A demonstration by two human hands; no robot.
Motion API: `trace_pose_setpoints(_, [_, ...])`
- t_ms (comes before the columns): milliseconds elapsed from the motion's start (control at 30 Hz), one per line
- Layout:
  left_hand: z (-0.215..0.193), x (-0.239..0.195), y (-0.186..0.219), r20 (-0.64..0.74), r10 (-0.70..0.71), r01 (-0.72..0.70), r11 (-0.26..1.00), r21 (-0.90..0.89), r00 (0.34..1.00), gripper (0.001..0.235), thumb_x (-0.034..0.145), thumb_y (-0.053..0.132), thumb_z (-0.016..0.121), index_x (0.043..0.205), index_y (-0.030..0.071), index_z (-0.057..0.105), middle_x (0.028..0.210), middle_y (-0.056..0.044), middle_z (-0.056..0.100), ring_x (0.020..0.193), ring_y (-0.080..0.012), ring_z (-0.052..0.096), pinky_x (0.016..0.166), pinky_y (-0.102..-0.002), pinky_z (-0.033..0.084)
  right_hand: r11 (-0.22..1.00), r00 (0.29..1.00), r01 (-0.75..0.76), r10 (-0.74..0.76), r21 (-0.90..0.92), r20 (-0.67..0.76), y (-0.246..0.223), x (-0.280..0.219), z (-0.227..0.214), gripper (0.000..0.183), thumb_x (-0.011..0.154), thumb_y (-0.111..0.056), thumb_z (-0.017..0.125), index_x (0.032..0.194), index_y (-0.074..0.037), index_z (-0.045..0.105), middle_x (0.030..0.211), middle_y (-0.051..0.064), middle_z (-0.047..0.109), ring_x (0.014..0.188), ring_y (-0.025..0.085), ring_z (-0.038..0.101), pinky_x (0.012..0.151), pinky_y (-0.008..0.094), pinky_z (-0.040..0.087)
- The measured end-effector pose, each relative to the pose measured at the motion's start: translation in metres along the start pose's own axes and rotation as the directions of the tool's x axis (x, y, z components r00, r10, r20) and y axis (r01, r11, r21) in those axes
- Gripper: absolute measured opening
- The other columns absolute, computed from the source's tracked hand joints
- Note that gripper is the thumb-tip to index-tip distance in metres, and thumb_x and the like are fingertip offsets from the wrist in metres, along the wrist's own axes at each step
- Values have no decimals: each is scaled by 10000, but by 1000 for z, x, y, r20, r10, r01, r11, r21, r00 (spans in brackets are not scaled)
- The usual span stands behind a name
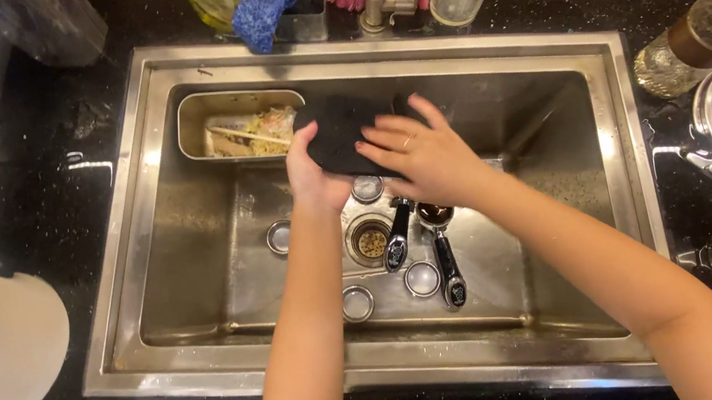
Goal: Washing and rinsing espresso machine portafilters, filter baskets, and other coffee accessories in a commercial sink.
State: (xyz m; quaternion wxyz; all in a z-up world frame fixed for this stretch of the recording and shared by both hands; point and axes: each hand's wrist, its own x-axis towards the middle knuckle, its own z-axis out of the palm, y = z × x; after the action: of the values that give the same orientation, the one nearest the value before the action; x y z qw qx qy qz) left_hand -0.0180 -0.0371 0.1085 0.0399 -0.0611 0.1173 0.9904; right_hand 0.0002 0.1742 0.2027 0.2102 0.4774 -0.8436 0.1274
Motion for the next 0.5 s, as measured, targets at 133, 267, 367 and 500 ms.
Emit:
trace_pose_setpoints(133, [9,-13,13,-33,35,-30,991,127,999,392,961,173,537,1299,-17,602,1256,-167,690,1149,-325,672,1029,-481,534,675,880,-325,472,663,-50,37,-25,60,777,821,-306,745,1490,-148,382,1519,177,400,1379,325,442,1116,511,334])
trace_pose_setpoints(267, [9,-21,9,24,53,-57,974,221,998,369,988,120,537,1320,-37,582,1270,-187,678,1146,-325,669,1025,-481,522,30,599,-421,760,907,253,30,-43,80,630,995,-174,670,1485,-160,274,1480,94,360,1325,211,449,1086,438,431])
trace_pose_setpoints(367, [5,-1,8,132,152,-193,893,407,980,366,1020,58,567,1369,-53,550,1301,-185,646,1170,-311,635,1049,-473,495,9,538,-507,784,862,308,37,-6,59,408,961,-151,702,1312,-37,528,1280,139,634,1131,230,647,948,372,553])
trace_pose_setpoints(500, [-8,-22,7,16,340,-294,789,539,940,482,1054,252,522,1429,-51,525,1353,-157,630,1261,-268,557,1103,-436,416,307,585,-627,793,716,172,7,4,7,286,1019,-201,675,1242,-24,650,1125,145,758,1012,261,728,877,332,571])
